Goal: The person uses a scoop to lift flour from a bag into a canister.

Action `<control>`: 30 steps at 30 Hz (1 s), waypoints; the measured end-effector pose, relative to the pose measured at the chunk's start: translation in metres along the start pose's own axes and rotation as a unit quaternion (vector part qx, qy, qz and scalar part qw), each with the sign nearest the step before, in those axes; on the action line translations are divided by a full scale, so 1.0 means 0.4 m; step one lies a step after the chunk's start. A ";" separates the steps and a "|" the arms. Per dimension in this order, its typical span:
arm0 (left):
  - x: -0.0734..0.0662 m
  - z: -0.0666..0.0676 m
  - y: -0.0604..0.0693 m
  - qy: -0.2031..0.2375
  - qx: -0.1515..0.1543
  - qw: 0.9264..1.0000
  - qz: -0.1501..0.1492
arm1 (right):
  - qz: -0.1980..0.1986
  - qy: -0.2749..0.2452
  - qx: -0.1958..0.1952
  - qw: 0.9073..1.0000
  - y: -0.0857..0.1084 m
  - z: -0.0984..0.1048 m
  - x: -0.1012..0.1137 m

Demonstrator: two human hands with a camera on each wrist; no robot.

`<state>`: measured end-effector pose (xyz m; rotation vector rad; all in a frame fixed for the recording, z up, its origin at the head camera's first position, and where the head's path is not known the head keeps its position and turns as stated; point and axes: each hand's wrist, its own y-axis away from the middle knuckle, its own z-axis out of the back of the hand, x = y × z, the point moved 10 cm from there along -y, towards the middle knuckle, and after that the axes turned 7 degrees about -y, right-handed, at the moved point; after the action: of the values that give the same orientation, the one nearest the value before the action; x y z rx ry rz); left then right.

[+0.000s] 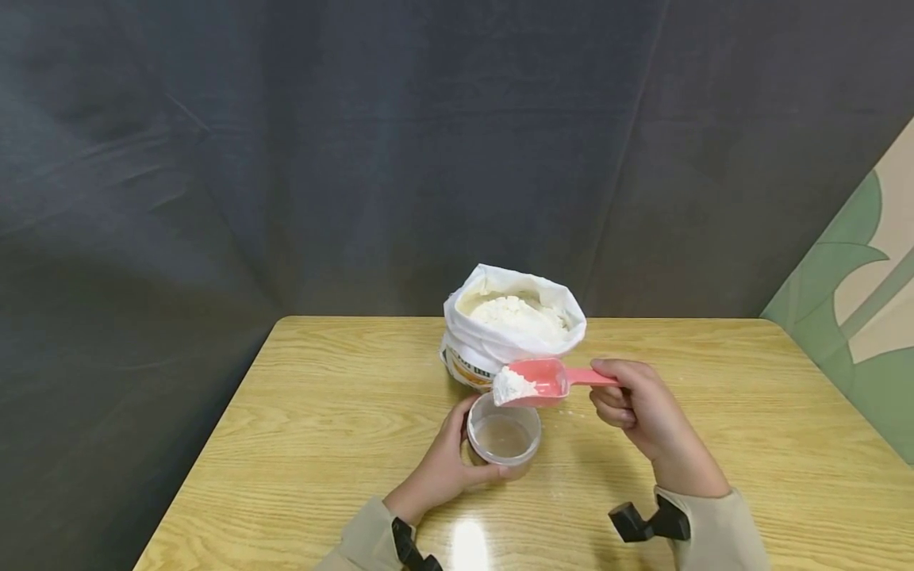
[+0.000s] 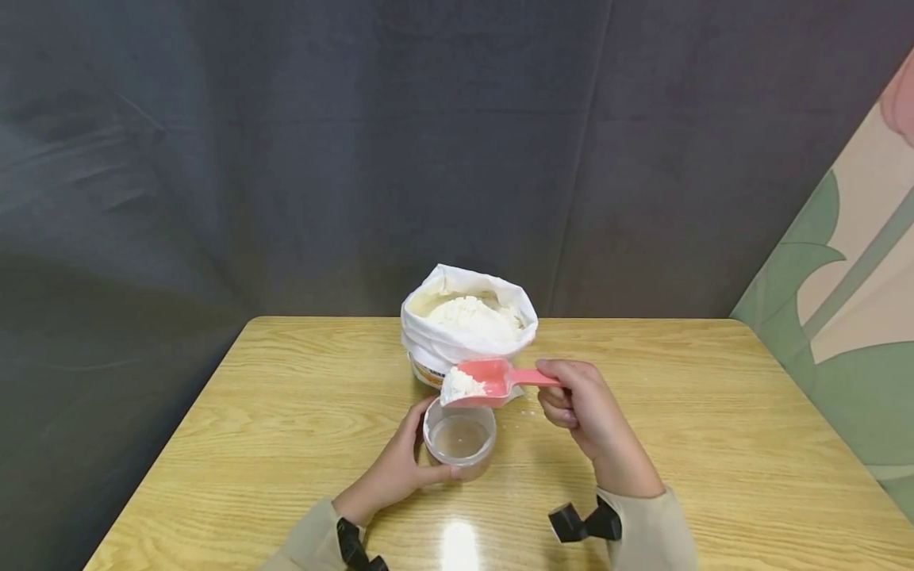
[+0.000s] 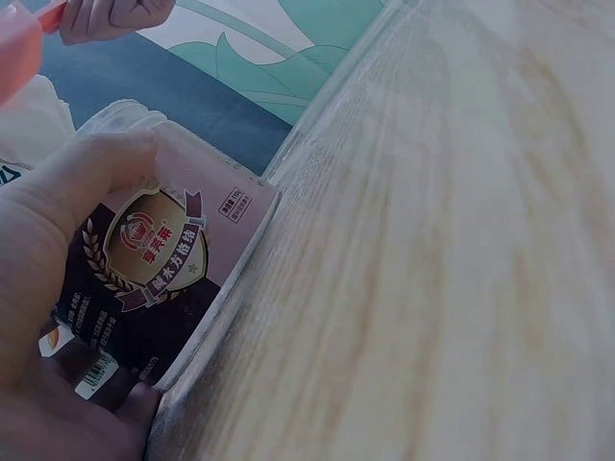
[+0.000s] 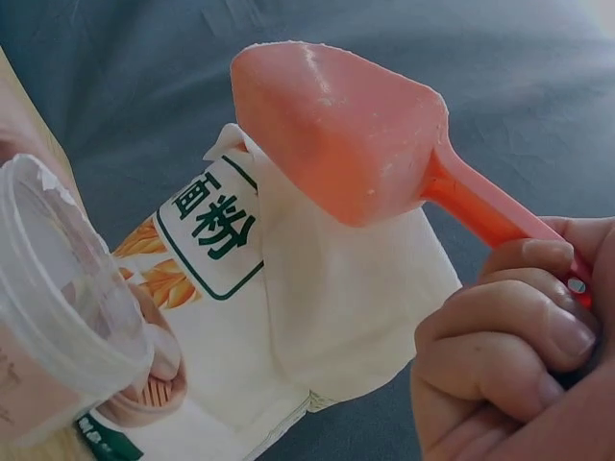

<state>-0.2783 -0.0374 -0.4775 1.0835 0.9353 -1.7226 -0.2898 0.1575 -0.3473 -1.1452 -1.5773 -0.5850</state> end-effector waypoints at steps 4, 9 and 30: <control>0.001 -0.002 0.000 0.001 0.002 1.000 0.000 | -0.006 0.006 0.004 1.000 0.001 0.005 -0.005; 0.006 0.000 0.000 -0.003 -0.002 1.000 0.004 | -0.020 0.017 0.018 0.999 -0.001 0.005 -0.014; 0.012 0.000 0.000 -0.005 0.002 1.000 0.012 | -0.062 0.104 0.007 0.993 -0.006 0.025 -0.045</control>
<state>-0.2795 -0.0387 -0.4821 1.0849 0.9092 -1.7099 -0.2967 0.1580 -0.3666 -0.9486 -1.4754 -0.7499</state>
